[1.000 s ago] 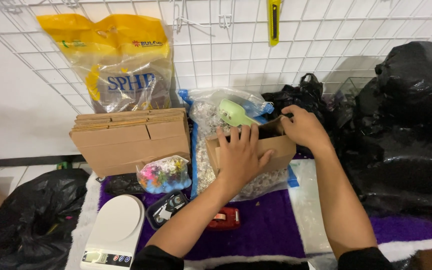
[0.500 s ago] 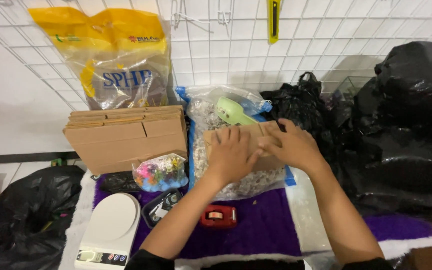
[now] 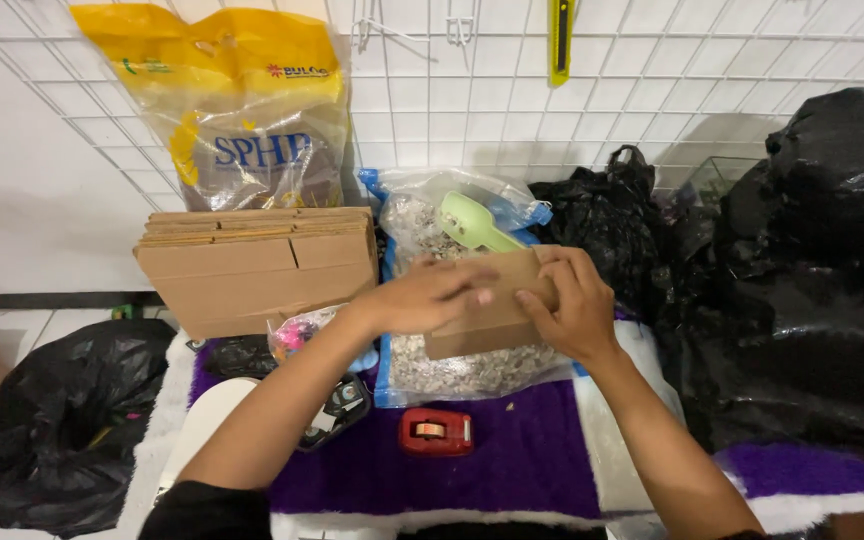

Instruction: The person scoops white gravel from a large bag into a small clear plastic bag, weighs the small bag on a digital scale, and then packs several small bags into a cardboard shipping box.

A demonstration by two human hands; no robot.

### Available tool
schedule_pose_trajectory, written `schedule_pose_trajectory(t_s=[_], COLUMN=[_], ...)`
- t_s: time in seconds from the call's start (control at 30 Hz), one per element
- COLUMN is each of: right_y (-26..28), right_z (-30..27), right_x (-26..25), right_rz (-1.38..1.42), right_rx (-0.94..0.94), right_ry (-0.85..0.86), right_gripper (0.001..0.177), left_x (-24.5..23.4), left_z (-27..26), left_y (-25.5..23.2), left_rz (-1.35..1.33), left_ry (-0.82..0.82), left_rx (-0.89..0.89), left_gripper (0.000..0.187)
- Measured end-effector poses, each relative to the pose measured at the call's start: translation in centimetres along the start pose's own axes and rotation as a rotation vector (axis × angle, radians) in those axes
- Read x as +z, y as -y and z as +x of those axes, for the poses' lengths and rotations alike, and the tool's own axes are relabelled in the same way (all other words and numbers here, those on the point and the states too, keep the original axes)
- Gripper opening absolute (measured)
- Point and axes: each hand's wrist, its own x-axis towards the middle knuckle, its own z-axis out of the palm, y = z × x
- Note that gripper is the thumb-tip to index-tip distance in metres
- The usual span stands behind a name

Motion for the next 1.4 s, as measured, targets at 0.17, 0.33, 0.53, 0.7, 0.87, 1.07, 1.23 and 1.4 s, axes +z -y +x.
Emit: schedule_pose_trajectory(t_s=[0.17, 0.33, 0.53, 0.7, 0.87, 1.07, 1.23, 1.4], right_y=[0.6, 0.8, 1.3, 1.3, 1.7, 0.5, 1.7, 1.1], right_z=[1.5, 2.5, 3.6, 4.1, 4.2, 2.9, 3.3, 3.1], right_x=[-0.6, -1.3, -2.0, -2.2, -2.0, -0.8, -1.5, -1.2], right_rz=[-0.006, 0.049, 0.233, 0.353, 0.337, 0.247, 0.024, -0.192], right_rx=[0.01, 0.1, 0.223, 0.347, 0.358, 0.443, 0.283, 0.187], right_ry=[0.071, 0.175, 0.333, 0.428, 0.438, 0.465, 0.509, 0.729], right_gripper=[0.042, 0.042, 0.045, 0.042, 0.042, 0.063, 0.088, 0.072], left_x=[0.5, 2.7, 5.3, 6.8, 8.2, 9.8, 11.9, 11.4], left_z=[-0.1, 0.2, -0.3, 0.6, 0.9, -0.5, -1.4, -1.4], left_y=[0.5, 4.9, 7.8, 7.3, 7.6, 3.4, 2.1, 0.3], left_rz=[0.132, -0.052, -0.551, -0.755, -0.705, -0.024, 0.194, 0.263], left_ry=[0.054, -0.296, -0.694, -0.989, -1.026, -1.046, -1.182, -1.249], left_rx=[-0.025, 0.027, 0.342, 0.402, 0.425, 0.138, -0.034, 0.083], left_gripper=[0.083, 0.055, 0.037, 0.044, 0.041, 0.036, 0.045, 0.022])
